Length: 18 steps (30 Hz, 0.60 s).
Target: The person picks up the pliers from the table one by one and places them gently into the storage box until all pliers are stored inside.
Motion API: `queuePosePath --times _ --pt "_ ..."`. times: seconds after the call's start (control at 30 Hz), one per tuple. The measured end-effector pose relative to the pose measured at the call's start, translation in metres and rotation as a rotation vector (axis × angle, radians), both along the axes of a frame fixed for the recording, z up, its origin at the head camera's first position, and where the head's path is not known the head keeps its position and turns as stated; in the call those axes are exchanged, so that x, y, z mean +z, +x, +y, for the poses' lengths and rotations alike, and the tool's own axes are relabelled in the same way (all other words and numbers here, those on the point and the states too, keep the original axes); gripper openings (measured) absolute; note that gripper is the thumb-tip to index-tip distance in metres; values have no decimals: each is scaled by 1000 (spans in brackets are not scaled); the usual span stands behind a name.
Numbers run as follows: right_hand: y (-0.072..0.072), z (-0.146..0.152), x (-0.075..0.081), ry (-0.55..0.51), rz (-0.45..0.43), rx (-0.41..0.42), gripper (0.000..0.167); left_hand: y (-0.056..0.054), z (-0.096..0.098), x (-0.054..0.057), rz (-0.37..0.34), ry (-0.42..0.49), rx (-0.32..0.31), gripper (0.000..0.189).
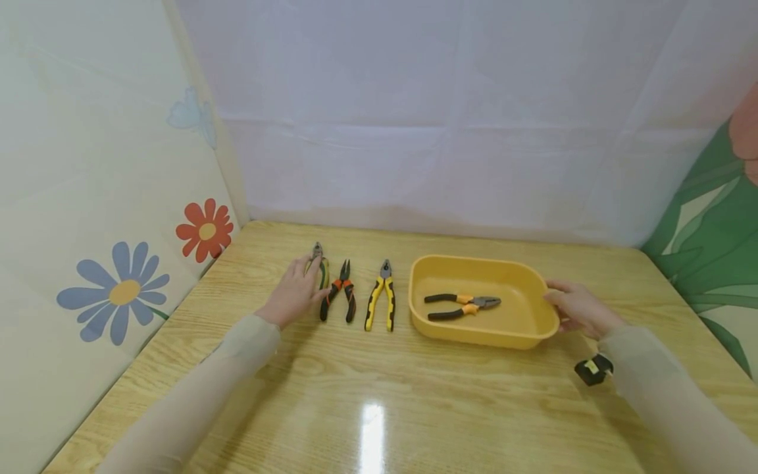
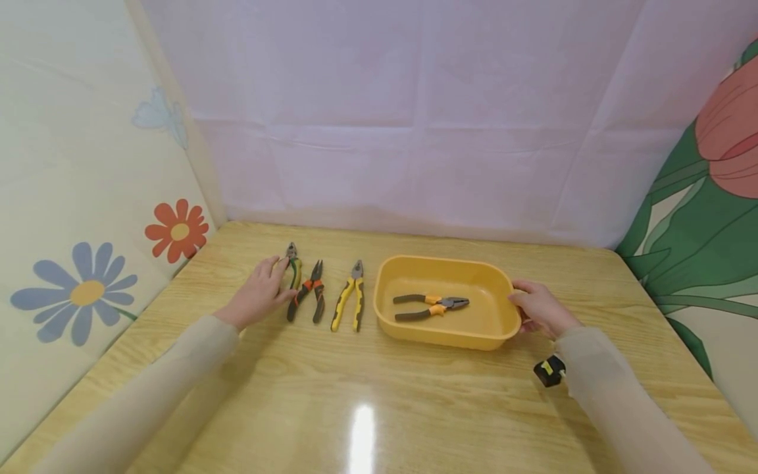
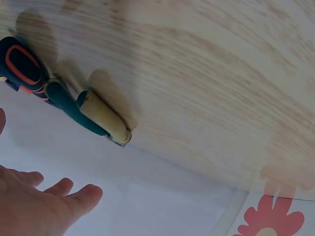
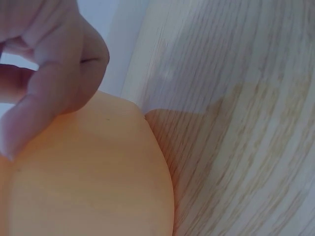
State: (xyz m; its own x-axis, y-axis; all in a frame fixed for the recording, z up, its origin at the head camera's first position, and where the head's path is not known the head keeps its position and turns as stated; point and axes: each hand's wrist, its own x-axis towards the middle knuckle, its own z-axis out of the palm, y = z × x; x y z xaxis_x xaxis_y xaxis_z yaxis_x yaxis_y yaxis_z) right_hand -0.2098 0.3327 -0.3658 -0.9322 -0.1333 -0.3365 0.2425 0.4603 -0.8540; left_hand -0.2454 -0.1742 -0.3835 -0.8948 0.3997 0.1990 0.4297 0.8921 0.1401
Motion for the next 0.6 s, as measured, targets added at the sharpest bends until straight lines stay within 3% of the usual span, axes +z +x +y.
queuePosePath --times 0.27,0.6 --pt "-1 -1 1 0 -13 -4 60 -9 -6 -6 -124 18 51 74" --pt "-1 1 0 8 -13 -6 59 -23 -13 -16 -160 -26 70 75"
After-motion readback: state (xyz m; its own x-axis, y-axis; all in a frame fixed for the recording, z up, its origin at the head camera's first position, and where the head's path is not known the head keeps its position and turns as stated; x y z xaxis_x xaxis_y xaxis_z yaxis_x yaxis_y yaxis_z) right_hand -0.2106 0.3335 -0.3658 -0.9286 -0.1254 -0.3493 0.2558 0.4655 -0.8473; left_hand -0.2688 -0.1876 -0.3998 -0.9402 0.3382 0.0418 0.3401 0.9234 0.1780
